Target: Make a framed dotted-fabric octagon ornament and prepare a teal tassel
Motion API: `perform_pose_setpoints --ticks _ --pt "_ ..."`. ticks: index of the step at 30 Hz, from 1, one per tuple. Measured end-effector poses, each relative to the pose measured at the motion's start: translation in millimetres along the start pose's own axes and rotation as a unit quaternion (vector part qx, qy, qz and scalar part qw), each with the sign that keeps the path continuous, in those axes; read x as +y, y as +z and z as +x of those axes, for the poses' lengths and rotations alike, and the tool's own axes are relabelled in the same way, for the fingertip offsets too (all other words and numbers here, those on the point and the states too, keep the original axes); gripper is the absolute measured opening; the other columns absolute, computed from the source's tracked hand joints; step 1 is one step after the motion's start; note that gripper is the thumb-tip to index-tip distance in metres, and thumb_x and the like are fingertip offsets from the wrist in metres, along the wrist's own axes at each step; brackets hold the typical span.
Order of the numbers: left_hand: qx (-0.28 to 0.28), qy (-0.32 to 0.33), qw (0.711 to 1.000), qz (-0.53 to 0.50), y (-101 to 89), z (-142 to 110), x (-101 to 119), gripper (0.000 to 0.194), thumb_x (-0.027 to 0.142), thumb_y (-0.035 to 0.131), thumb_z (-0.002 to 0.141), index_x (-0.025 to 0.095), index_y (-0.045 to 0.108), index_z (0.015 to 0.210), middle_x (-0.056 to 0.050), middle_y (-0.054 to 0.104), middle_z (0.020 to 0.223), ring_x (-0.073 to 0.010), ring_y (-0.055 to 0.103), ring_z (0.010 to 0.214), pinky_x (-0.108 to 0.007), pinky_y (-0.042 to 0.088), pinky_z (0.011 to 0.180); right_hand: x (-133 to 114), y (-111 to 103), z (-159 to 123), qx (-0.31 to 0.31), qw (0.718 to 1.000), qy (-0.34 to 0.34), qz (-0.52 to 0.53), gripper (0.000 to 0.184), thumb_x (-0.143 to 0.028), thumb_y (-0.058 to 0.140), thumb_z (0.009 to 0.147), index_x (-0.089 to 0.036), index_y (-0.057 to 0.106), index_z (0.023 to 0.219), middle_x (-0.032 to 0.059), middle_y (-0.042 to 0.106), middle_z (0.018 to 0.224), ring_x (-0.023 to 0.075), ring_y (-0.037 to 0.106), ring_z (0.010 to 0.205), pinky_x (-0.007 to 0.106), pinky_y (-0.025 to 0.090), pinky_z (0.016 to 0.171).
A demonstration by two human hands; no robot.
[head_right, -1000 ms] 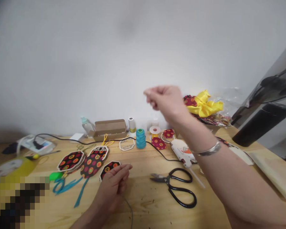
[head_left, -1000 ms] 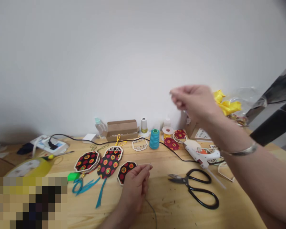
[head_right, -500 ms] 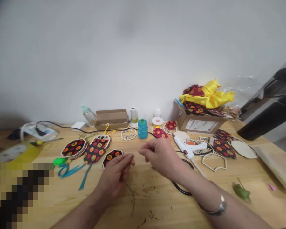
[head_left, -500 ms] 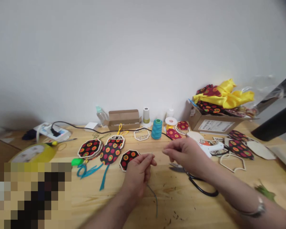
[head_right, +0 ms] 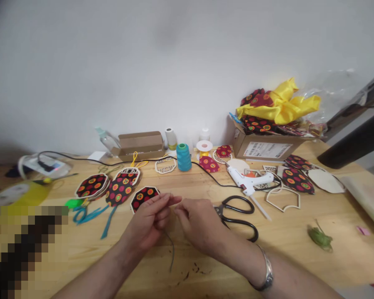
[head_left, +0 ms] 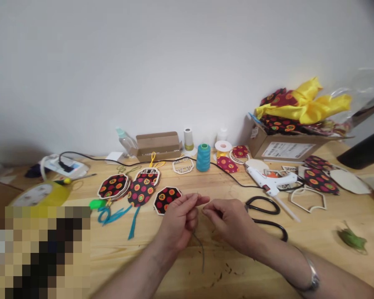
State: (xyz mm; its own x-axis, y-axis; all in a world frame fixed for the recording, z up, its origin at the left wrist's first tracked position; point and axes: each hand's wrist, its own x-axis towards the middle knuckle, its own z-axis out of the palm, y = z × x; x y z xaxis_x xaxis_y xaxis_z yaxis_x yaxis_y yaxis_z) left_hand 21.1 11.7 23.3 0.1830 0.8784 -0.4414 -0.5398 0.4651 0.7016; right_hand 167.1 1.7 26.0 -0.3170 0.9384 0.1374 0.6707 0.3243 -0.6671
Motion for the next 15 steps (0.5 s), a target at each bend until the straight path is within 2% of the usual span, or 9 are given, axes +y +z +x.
perform_pose_setpoints --ticks 5,9,15 --pt "0.008 0.003 1.0 -0.027 -0.4 0.6 2.5 0.021 0.021 0.075 0.063 0.009 0.06 0.072 -0.005 0.067 0.07 0.0031 0.02 0.036 -0.011 0.013 0.034 3.6 3.4 -0.1 -0.016 1.0 0.0 0.007 0.021 -0.017 0.048 0.079 -0.017 0.063 0.065 0.0007 0.066 0.061 0.0108 0.055 0.053 0.021 0.036 0.053" --pt "0.021 0.031 0.999 -0.034 -1.1 -0.2 5.9 0.021 0.021 0.075 0.062 0.01 0.059 0.071 -0.002 0.064 0.068 0.0027 0.02 0.037 -0.012 0.014 0.033 3.7 -2.3 3.7 -0.022 0.997 0.043 0.066 0.021 -0.022 0.052 0.08 -0.017 0.065 0.064 -0.0001 0.065 0.057 0.0111 0.055 0.052 0.021 0.037 0.052" --pt "0.021 0.077 0.997 -0.015 0.3 -3.3 9.4 0.02 0.024 0.073 0.065 0.01 0.06 0.072 0.002 0.057 0.063 0.002 0.022 0.038 -0.012 0.014 0.034 12.0 -13.5 15.2 0.048 0.988 0.084 0.118 0.02 -0.028 0.056 0.079 -0.017 0.067 0.066 -0.0019 0.062 0.054 0.0107 0.053 0.051 0.021 0.038 0.05"
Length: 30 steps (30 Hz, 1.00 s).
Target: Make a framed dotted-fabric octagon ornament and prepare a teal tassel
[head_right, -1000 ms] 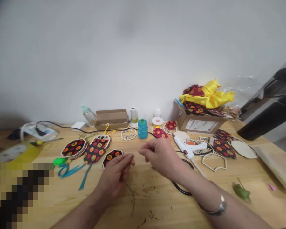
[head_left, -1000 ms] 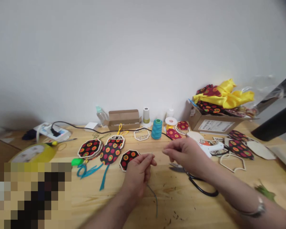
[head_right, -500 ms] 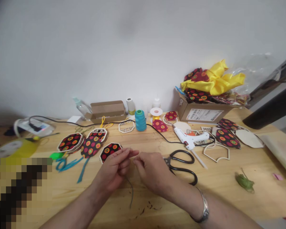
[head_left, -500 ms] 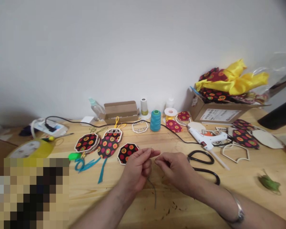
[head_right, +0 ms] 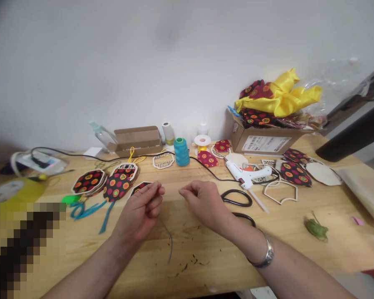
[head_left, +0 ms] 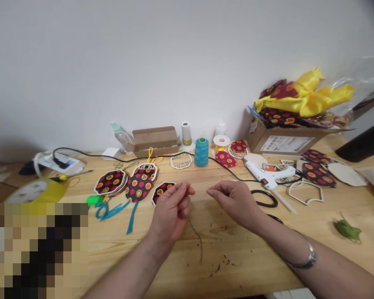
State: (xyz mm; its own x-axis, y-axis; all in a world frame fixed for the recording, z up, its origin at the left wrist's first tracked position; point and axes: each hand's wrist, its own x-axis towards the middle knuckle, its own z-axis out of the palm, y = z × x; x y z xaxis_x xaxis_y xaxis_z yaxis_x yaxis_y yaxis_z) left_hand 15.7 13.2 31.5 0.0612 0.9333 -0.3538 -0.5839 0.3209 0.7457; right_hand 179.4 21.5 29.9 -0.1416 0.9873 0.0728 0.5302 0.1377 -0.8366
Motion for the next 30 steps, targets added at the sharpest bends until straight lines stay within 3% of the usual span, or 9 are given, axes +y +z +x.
perform_pose_setpoints --ticks 7,12,15,19,30 --pt "-0.024 -0.082 0.993 0.081 1.4 -3.6 -10.0 0.022 0.027 0.071 0.067 0.008 0.061 0.072 -0.01 0.069 0.077 0.0031 0.02 0.036 -0.013 0.012 0.034 3.1 -1.4 -2.4 0.09 0.992 -0.068 -0.049 0.017 -0.025 0.053 0.081 -0.017 0.065 0.072 0.0001 0.065 0.061 0.0108 0.054 0.053 0.022 0.039 0.052" --pt "-0.019 -0.106 0.993 0.039 0.0 -1.4 -14.2 0.024 0.025 0.076 0.06 0.008 0.062 0.07 -0.001 0.061 0.06 0.0032 0.019 0.035 -0.013 0.009 0.034 2.1 12.2 -19.6 0.034 0.972 -0.176 -0.152 0.02 -0.02 0.045 0.086 -0.017 0.062 0.077 0.0032 0.067 0.067 0.0127 0.06 0.058 0.022 0.039 0.057" --pt "-0.018 -0.111 0.993 0.022 -0.1 -0.3 -13.6 0.022 0.023 0.076 0.06 0.008 0.062 0.07 -0.004 0.064 0.064 0.0036 0.02 0.035 -0.012 0.009 0.034 5.1 20.4 -25.3 0.015 0.955 -0.221 -0.197 0.021 -0.019 0.041 0.087 -0.016 0.06 0.078 0.0045 0.067 0.066 0.0137 0.06 0.057 0.023 0.037 0.055" --pt "-0.011 -0.11 0.994 0.025 0.4 0.4 -12.3 0.018 0.022 0.073 0.064 0.009 0.063 0.071 -0.01 0.07 0.077 0.0039 0.022 0.035 -0.011 0.011 0.033 7.7 23.8 -27.4 0.006 0.942 -0.24 -0.232 0.022 -0.019 0.04 0.087 -0.016 0.058 0.075 0.0044 0.064 0.061 0.0142 0.058 0.053 0.023 0.034 0.052" --pt "-0.006 -0.11 0.994 0.01 2.6 -0.8 -10.2 0.021 0.021 0.076 0.061 0.009 0.061 0.069 -0.006 0.067 0.066 0.0038 0.021 0.035 -0.011 0.012 0.034 4.8 20.9 -25.1 -0.013 0.931 -0.268 -0.249 0.019 -0.017 0.039 0.086 -0.016 0.056 0.076 0.0039 0.064 0.063 0.0136 0.057 0.054 0.024 0.033 0.052"
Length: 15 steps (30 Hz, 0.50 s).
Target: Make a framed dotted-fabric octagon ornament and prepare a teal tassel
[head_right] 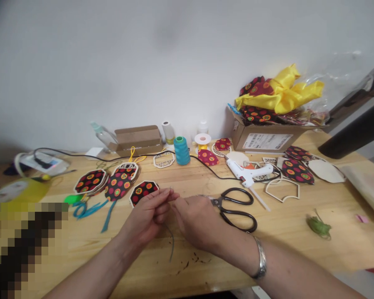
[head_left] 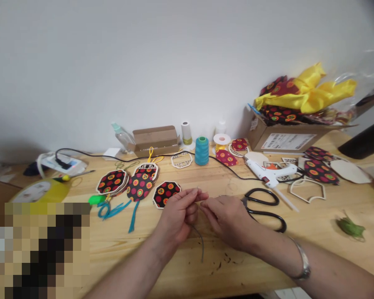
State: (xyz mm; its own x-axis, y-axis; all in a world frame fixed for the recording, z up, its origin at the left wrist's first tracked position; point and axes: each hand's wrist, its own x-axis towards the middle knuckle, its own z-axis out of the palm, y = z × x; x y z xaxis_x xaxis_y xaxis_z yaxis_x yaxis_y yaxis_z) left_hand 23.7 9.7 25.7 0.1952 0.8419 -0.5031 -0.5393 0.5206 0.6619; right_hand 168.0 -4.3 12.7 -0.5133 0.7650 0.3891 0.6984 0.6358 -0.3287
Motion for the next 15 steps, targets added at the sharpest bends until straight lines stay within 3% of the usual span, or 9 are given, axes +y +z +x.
perform_pose_setpoints --ticks 9,15 --pt "0.008 0.001 1.0 0.003 -0.6 0.6 1.0 0.022 0.021 0.075 0.062 0.009 0.06 0.072 -0.004 0.065 0.065 0.0032 0.021 0.036 -0.011 0.011 0.033 2.1 2.6 -3.9 -0.038 0.998 -0.043 -0.009 0.016 -0.016 0.043 0.084 -0.016 0.055 0.075 0.0034 0.063 0.068 0.0143 0.055 0.059 0.025 0.033 0.054" --pt "-0.012 0.009 1.0 0.011 -2.7 1.2 1.1 0.021 0.022 0.074 0.063 0.008 0.06 0.072 0.002 0.057 0.06 0.0029 0.021 0.036 -0.012 0.011 0.034 3.5 3.4 -3.7 -0.022 0.996 -0.068 -0.044 0.013 -0.016 0.045 0.083 -0.016 0.056 0.076 0.0038 0.062 0.065 0.0151 0.054 0.057 0.026 0.03 0.053"
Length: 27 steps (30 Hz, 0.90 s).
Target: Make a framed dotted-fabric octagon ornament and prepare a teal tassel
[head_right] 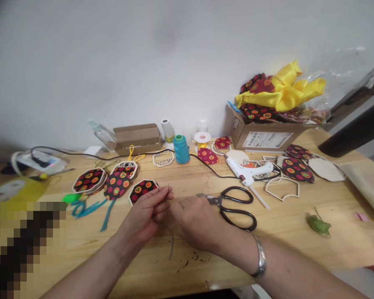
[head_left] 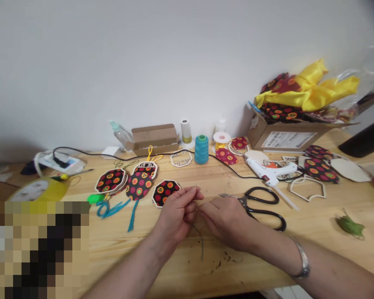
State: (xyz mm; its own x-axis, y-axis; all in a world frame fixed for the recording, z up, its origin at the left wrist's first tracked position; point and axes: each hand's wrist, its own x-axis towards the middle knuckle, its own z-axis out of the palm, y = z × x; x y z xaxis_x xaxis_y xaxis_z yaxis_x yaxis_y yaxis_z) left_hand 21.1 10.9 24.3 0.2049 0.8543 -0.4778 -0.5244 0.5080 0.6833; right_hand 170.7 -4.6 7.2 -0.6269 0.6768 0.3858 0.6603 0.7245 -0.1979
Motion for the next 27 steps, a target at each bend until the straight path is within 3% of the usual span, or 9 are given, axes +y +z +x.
perform_pose_setpoints --ticks 7,9,12,16,19,23,27 --pt "-0.004 0.009 1.0 0.007 0.8 -1.9 1.2 0.023 0.023 0.074 0.064 0.009 0.06 0.075 0.006 0.047 0.055 0.0018 0.021 0.037 -0.012 0.011 0.033 -0.8 -1.8 1.9 -0.004 1.0 -0.014 0.003 0.015 -0.015 0.045 0.082 -0.017 0.055 0.072 0.0019 0.06 0.06 0.0143 0.052 0.053 0.028 0.026 0.051" --pt "0.004 0.015 1.0 0.014 1.6 -2.9 1.4 0.024 0.024 0.074 0.064 0.009 0.06 0.075 0.006 0.046 0.054 0.0015 0.022 0.037 -0.012 0.012 0.034 -2.4 -6.0 3.4 -0.019 0.999 0.019 0.032 0.014 -0.018 0.046 0.081 -0.017 0.056 0.071 0.0021 0.061 0.061 0.0142 0.052 0.053 0.027 0.028 0.051" --pt "0.01 0.021 0.999 0.024 2.0 -3.7 1.5 0.023 0.024 0.074 0.064 0.009 0.06 0.075 0.006 0.046 0.055 0.0014 0.022 0.038 -0.012 0.013 0.034 -0.8 -13.3 7.2 -0.002 0.985 0.132 0.115 0.011 -0.019 0.049 0.077 -0.017 0.059 0.072 0.0027 0.061 0.064 0.0134 0.053 0.056 0.025 0.032 0.053" --pt "0.006 0.033 0.999 0.04 1.5 -3.0 0.6 0.022 0.026 0.072 0.067 0.009 0.061 0.075 0.006 0.046 0.056 0.0014 0.022 0.038 -0.012 0.013 0.034 11.8 -16.4 13.7 0.101 0.931 0.274 0.221 0.018 -0.019 0.046 0.082 -0.016 0.062 0.09 0.004 0.063 0.078 0.0108 0.051 0.057 0.024 0.038 0.056" --pt "0.009 0.058 0.996 0.06 1.6 -2.3 -1.1 0.022 0.028 0.071 0.068 0.009 0.062 0.076 0.006 0.046 0.056 0.0014 0.023 0.038 -0.012 0.014 0.034 21.3 -12.5 17.5 0.15 0.902 0.281 0.292 0.019 -0.024 0.05 0.082 -0.017 0.062 0.095 0.0038 0.061 0.082 0.011 0.051 0.062 0.024 0.04 0.058" --pt "0.016 0.077 0.993 0.085 2.1 -2.7 -3.1 0.021 0.029 0.07 0.069 0.01 0.062 0.075 0.005 0.047 0.057 0.0014 0.025 0.038 -0.012 0.015 0.034 23.5 -7.5 21.3 0.119 0.854 0.295 0.411 0.018 -0.027 0.059 0.075 -0.017 0.065 0.089 0.0026 0.06 0.078 0.0124 0.052 0.067 0.025 0.042 0.062" --pt "0.021 0.089 0.989 0.114 2.6 -4.2 -3.6 0.021 0.03 0.07 0.069 0.011 0.062 0.074 0.005 0.048 0.057 0.0012 0.026 0.038 -0.013 0.017 0.034 21.2 -6.7 23.6 0.04 0.762 0.36 0.537 0.024 -0.034 0.062 0.072 -0.015 0.068 0.085 -0.0008 0.058 0.064 0.0102 0.047 0.057 0.023 0.037 0.054"
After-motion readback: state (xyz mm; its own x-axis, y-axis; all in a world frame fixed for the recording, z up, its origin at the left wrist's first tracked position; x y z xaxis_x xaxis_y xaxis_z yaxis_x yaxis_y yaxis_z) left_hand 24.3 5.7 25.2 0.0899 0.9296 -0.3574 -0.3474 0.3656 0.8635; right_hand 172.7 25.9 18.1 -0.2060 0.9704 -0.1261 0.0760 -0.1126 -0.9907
